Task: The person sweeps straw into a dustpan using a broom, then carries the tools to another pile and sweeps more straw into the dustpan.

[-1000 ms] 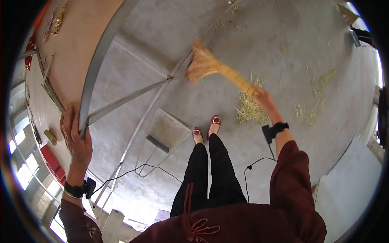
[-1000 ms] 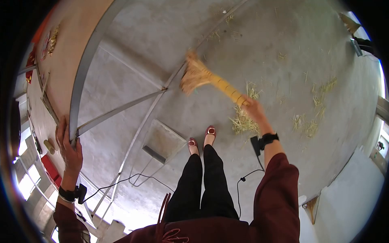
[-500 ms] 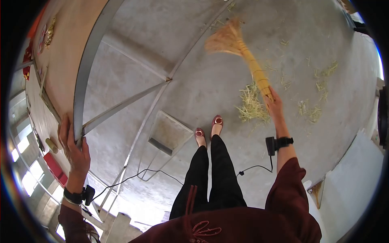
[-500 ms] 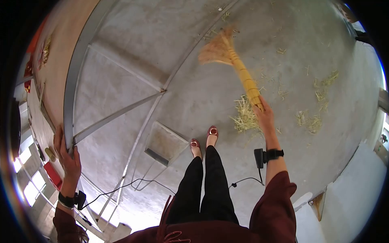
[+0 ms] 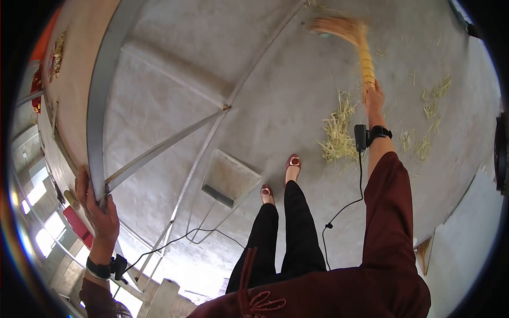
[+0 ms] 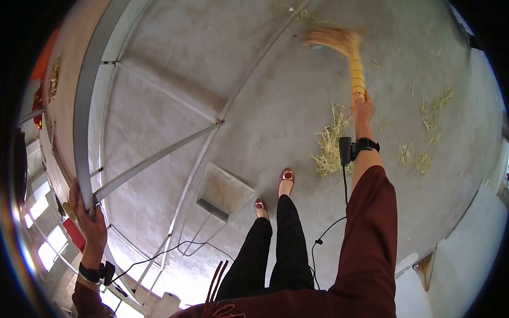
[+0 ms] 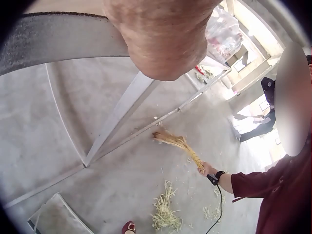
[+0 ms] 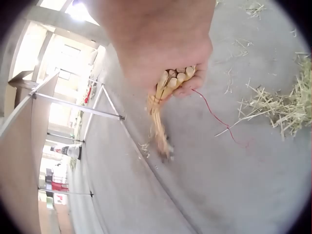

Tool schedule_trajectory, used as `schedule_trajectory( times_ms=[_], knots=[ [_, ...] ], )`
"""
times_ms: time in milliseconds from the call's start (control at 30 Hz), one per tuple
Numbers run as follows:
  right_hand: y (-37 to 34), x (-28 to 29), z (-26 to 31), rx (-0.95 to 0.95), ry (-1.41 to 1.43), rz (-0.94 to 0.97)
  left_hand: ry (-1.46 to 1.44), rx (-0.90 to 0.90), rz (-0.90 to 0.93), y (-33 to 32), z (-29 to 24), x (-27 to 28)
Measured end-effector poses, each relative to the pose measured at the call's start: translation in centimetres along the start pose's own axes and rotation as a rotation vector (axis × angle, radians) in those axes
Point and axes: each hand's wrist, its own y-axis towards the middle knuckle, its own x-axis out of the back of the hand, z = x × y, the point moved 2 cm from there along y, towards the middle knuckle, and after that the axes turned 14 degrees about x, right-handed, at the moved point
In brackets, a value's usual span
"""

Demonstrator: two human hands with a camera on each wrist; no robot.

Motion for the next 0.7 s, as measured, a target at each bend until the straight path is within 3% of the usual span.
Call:
schedule_trajectory(
  times_ms=[33,100,200,267,333,400,533,600,700],
  knots=[
    [0.1,0.2,0.1,0.006,0.003,-0.001,0.0,0.002,-0.006,0.0,0.2,0.1],
    [-1.2,2.0,1.1,-0.02,0.326,-0.038,-0.039,0.006,0.016,-0.3,0.2,-0.2],
    [-6.0,1.9,1.5,0.06,0.186,0.062,-0.041,0.022,0.022,-0.4,0.4,-0.3],
    [-7.8,-1.4,2.0,0.26,0.282,0.208,-0.029,0.005,0.014,-0.1,0.3,-0.2],
    [-8.6,-6.2,9.6,0.47,-0.27,0.518,-0.021,-0.018,0.005,0.0,-0.2,-0.4],
    [-7.9,-10.1,12.3,0.553,-0.415,0.565,-0.002,0.019,0.002,-0.1,-0.1,-0.1],
    [0.8,-12.6,13.1,0.656,-0.86,0.478,-0.025,0.077,0.031,-0.2,-0.3,-0.1],
    [3.4,-10.8,16.2,0.755,-0.878,0.322,-0.065,0.031,0.017,-0.1,-0.2,-0.2],
    [2.7,-9.7,20.3,0.789,-0.927,0.275,-0.022,0.03,0.016,-0.3,0.5,-0.2]
  ],
)
